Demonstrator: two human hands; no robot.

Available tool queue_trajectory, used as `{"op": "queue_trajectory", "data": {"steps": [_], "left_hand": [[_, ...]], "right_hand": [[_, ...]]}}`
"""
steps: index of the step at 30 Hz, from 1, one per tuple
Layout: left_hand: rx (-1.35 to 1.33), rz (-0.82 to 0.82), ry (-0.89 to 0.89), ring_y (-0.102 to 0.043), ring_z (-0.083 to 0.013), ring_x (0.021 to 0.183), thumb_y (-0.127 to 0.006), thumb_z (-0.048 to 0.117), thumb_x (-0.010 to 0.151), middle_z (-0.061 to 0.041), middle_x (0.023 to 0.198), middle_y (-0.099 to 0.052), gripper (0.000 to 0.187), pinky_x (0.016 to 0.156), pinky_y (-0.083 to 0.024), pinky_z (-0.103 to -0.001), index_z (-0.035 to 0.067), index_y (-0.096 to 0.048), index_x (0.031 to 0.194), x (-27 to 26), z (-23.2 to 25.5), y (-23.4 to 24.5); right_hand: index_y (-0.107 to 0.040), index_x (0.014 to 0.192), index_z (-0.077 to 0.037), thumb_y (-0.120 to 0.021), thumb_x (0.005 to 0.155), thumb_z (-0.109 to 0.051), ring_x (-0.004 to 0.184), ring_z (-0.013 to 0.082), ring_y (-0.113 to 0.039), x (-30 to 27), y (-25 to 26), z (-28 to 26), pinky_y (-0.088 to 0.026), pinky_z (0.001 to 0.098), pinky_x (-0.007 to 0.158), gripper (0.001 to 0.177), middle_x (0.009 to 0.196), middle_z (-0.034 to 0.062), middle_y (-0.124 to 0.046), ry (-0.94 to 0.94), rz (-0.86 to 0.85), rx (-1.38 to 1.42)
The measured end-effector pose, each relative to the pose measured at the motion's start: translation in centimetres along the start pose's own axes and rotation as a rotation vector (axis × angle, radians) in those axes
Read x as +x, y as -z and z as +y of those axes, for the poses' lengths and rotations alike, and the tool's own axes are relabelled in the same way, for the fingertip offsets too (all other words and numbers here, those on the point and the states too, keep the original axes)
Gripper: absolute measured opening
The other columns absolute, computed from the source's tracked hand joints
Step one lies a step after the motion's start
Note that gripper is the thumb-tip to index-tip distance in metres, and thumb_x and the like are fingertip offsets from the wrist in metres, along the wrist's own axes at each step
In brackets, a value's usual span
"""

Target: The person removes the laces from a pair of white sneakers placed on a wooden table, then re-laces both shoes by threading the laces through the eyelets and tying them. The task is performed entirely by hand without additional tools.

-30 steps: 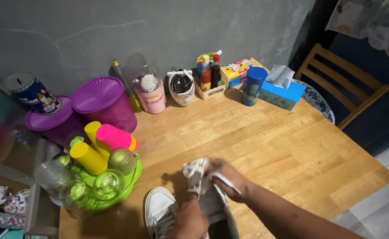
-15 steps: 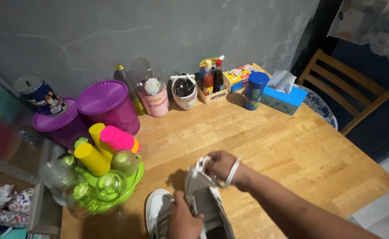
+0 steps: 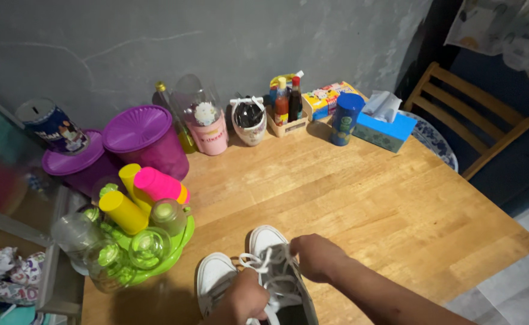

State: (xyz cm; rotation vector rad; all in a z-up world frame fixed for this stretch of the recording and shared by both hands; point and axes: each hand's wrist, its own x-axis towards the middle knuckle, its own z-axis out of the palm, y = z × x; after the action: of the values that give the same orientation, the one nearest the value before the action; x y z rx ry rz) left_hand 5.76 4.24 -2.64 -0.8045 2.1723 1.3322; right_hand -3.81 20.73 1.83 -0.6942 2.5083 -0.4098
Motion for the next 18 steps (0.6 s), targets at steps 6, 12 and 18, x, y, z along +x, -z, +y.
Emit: {"op": "queue_trajectory", "data": {"steps": [6, 12, 18], "left_hand": [[0.188, 0.194, -0.168, -0.073, -0.0351, 0.098, -0.064, 0.008, 0.084, -0.022, 0.108, -0.074, 0.03, 0.085, -0.056, -0.042, 0.005, -0.068, 0.114, 0.4, 0.9, 0.2], [0.172, 0.302, -0.149, -0.068, -0.0363, 0.11, -0.064, 0.011, 0.085, -0.021, 0.113, -0.072, 0.032, 0.095, -0.053, -0.043, 0.007, -0.067, 0.116, 2.4, 1.6, 0.3], [-0.238, 0.201, -0.164, -0.074, -0.0272, 0.081, -0.061, 0.003, 0.086, -0.015, 0.098, -0.075, 0.031, 0.072, -0.061, -0.039, 0.002, -0.068, 0.116, 4.8, 0.4, 2.0]], "right_hand": [[-0.049, 0.128, 0.02, -0.073, 0.102, -0.03, 0.072, 0.0344, -0.078, -1.6, -1.0, 1.7, -0.066, 0.0426, 0.059, 0.061, 0.121, 0.0285, -0.062, -0.374, -0.472, 0.498], [-0.061, 0.116, 0.008, -0.056, 0.099, -0.023, 0.065, 0.032, -0.076, -0.2, -3.2, 1.2, -0.064, 0.0383, 0.055, 0.036, 0.103, 0.0275, -0.075, -0.282, -0.188, 0.263], [-0.064, 0.111, 0.004, -0.057, 0.099, -0.023, 0.065, 0.0323, -0.077, 0.7, -3.5, 1.7, -0.065, 0.0392, 0.056, 0.03, 0.091, 0.02, -0.073, -0.347, -0.223, 0.579]]}}
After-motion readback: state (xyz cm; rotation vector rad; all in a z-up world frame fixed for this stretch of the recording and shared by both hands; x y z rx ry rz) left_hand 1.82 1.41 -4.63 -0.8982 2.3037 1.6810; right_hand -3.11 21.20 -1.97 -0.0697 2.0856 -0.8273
